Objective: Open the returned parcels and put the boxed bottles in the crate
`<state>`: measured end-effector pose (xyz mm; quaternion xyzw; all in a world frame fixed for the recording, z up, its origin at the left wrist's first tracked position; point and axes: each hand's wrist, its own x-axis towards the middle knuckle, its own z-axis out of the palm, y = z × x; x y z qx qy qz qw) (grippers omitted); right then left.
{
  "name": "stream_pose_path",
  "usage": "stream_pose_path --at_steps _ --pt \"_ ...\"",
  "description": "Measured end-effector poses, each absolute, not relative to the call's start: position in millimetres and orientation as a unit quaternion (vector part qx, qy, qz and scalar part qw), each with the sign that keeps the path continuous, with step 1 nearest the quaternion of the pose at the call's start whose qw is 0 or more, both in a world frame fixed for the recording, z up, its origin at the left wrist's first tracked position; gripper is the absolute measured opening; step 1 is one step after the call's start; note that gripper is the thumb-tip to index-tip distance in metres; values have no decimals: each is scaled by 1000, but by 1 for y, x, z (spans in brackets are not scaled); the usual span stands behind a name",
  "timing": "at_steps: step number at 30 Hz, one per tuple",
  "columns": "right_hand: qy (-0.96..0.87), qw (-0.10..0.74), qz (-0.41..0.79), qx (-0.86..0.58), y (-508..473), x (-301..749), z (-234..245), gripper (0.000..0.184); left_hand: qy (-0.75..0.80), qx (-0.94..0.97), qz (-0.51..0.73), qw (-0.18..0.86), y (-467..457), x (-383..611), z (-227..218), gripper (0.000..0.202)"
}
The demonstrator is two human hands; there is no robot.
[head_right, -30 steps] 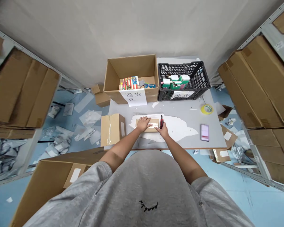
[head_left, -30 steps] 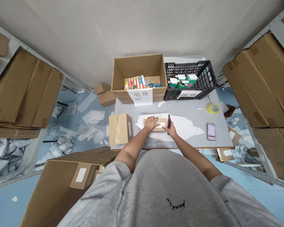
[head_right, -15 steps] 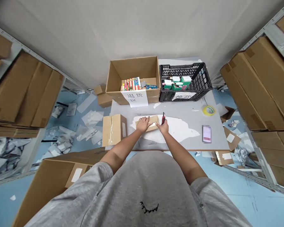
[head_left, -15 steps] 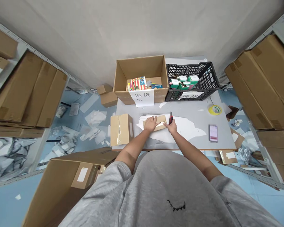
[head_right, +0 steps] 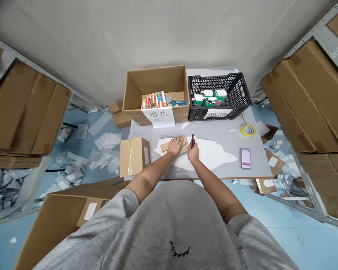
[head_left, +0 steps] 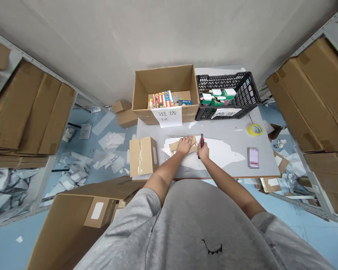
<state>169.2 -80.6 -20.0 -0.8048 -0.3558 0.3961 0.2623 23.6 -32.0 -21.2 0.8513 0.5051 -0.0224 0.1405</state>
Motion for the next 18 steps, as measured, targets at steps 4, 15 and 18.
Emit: stream_pose_path --at_steps 4,15,18 --pt "-287 310 499 -757 -100 156 -11 35 506 851 -21 140 -31 23 -19 63" --pt "-258 294 529 -753 -95 133 -18 39 515 843 -35 153 -24 25 -17 64" --pt "-269 289 519 -758 -90 134 -18 41 516 841 -40 155 -25 26 -16 64"
